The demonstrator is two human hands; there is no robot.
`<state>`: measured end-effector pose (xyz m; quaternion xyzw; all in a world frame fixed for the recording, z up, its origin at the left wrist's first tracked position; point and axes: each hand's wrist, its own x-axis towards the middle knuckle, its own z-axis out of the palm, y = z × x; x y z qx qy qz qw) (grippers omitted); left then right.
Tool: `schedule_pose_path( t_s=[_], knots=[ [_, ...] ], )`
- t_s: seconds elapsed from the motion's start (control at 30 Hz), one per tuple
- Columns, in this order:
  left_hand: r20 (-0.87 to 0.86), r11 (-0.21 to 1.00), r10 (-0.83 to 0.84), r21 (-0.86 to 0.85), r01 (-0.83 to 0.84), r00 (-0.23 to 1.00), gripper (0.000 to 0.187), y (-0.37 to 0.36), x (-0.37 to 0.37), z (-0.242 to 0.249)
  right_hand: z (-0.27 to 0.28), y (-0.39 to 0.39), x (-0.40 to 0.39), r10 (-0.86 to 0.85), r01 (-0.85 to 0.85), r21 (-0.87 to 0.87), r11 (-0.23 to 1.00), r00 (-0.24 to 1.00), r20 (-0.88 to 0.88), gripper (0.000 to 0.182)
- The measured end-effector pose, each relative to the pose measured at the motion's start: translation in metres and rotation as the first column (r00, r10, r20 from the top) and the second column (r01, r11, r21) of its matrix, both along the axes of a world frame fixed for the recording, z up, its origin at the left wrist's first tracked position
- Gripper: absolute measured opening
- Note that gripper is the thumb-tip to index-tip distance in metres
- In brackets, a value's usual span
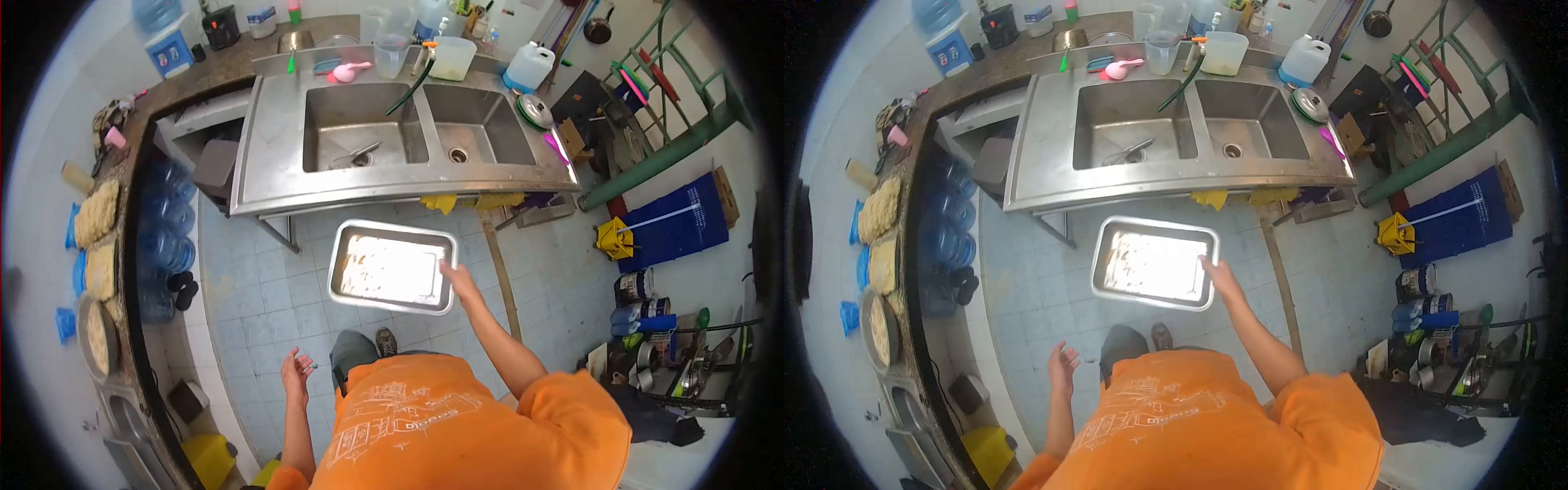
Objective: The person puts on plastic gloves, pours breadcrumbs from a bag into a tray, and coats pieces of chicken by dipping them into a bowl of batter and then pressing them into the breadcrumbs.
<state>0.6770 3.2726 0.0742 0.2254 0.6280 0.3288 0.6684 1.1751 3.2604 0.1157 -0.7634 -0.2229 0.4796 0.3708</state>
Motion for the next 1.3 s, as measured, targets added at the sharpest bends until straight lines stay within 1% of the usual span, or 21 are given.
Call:
schedule_pose_path(
  t_s=[0.07, 0.1, 0.17, 0.2, 0.23, 0.27, 0.3, 0.33, 0.4, 0.43, 0.47, 0.53, 0.67, 0.8, 0.87, 0.9, 0.93, 1.0, 1.07, 1.2, 1.3],
  knots=[
    [-0.03, 0.995, -0.092, -0.034, 0.091, 0.995, 0.047, 0.031, 0.017, -0.007, 0.017, 0.023, 0.013, -0.286, 0.322, 0.164, 0.932, 0.935, -0.21, 0.051],
    [-0.056, 0.981, -0.186, -0.074, 0.182, 0.981, 0.045, 0.051, 0.029, -0.012, 0.014, 0.049, 0.021, -0.293, 0.343, 0.188, 0.92, 0.923, -0.248, 0.053],
    [-0.078, 0.974, -0.215, -0.092, 0.208, 0.973, 0.042, 0.094, 0.05, -0.027, 0.021, 0.117, 0.025, -0.353, 0.414, 0.149, 0.898, 0.881, -0.316, 0.051],
    [-0.094, 0.967, -0.238, -0.112, 0.228, 0.967, 0.04, 0.112, 0.058, -0.038, 0.022, 0.156, 0.024, -0.406, 0.473, 0.105, 0.875, 0.834, -0.375, 0.049],
    [-0.096, 0.972, -0.216, -0.119, 0.204, 0.972, 0.04, 0.13, 0.067, -0.05, 0.009, 0.198, 0.024, -0.439, 0.585, 0.106, 0.804, 0.705, -0.556, 0.046],
    [-0.094, 0.964, -0.257, -0.098, 0.248, 0.962, 0.042, 0.153, 0.077, -0.063, -0.012, 0.233, 0.035, -0.406, 0.546, 0.099, 0.832, 0.72, -0.562, 0.046],
    [-0.105, 0.963, -0.266, -0.073, 0.259, 0.958, 0.044, 0.175, 0.079, -0.072, -0.029, 0.272, 0.048, -0.335, 0.532, 0.093, 0.842, 0.65, -0.682, 0.044],
    [-0.13, 0.985, -0.166, -0.075, 0.157, 0.977, 0.044, 0.195, 0.08, -0.078, -0.052, 0.317, 0.059, -0.255, 0.498, 0.073, 0.864, 0.558, -0.79, 0.043],
    [-0.207, 0.962, -0.264, -0.121, 0.244, 0.942, 0.043, 0.219, 0.086, -0.082, -0.111, 0.393, 0.084, -0.328, 0.479, -0.037, 0.877, 0.543, -0.773, 0.041],
    [-0.223, 0.985, -0.145, -0.126, 0.119, 0.964, 0.043, 0.225, 0.083, -0.08, -0.128, 0.427, 0.084, -0.396, 0.495, -0.059, 0.867, 0.612, -0.684, 0.039],
    [-0.228, 0.986, -0.132, -0.133, 0.104, 0.965, 0.038, 0.232, 0.077, -0.077, -0.144, 0.454, 0.086, -0.458, 0.527, -0.061, 0.848, 0.67, -0.584, 0.037],
    [-0.244, 0.986, -0.106, -0.151, 0.07, 0.964, 0.034, 0.231, 0.07, -0.061, -0.174, 0.482, 0.103, -0.543, 0.547, -0.186, 0.816, 0.618, -0.568, 0.039],
    [-0.33, 0.971, -0.033, -0.233, -0.047, 0.943, 0.034, 0.229, 0.056, -0.023, -0.238, 0.494, 0.14, -0.75, 0.708, -0.364, 0.606, 0.355, -0.558, 0.038],
    [-0.391, 0.968, 0.065, -0.199, -0.153, 0.918, 0.036, 0.207, 0.057, -0.007, -0.264, 0.475, 0.155, -0.777, 0.734, -0.408, 0.543, 0.255, -0.575, 0.033],
    [-0.444, 0.949, 0.152, -0.184, -0.256, 0.883, 0.039, 0.183, 0.059, -0.013, -0.266, 0.46, 0.147, -0.857, 0.805, -0.42, 0.418, 0.197, -0.475, 0.046],
    [-0.452, 0.946, 0.166, -0.178, -0.271, 0.877, 0.039, 0.176, 0.062, -0.01, -0.271, 0.446, 0.143, -0.791, 0.756, -0.324, 0.569, 0.395, -0.468, 0.048],
    [-0.444, 0.953, 0.115, -0.203, -0.225, 0.888, 0.041, 0.165, 0.066, -0.007, -0.27, 0.439, 0.141, -0.775, 0.731, -0.314, 0.606, 0.452, -0.441, 0.047],
    [-0.433, 0.95, 0.113, -0.217, -0.224, 0.895, 0.042, 0.145, 0.073, -0.009, -0.266, 0.433, 0.14, -0.78, 0.71, -0.339, 0.617, 0.493, -0.386, 0.046],
    [-0.395, 0.951, -0.142, -0.31, 0.013, 0.908, 0.04, 0.125, 0.071, -0.017, -0.254, 0.439, 0.138, -0.763, 0.693, -0.322, 0.644, 0.558, -0.325, 0.045],
    [-0.42, 0.936, -0.039, -0.333, -0.114, 0.907, 0.04, 0.098, 0.059, -0.038, -0.218, 0.474, 0.117, -0.677, 0.651, -0.187, 0.736, 0.707, -0.205, 0.044],
    [-0.398, 0.915, -0.103, -0.397, -0.07, 0.911, 0.045, 0.066, 0.024, -0.09, -0.18, 0.518, 0.086, -0.588, 0.593, 0.062, 0.803, 0.804, -0.087, 0.046]
  ],
)
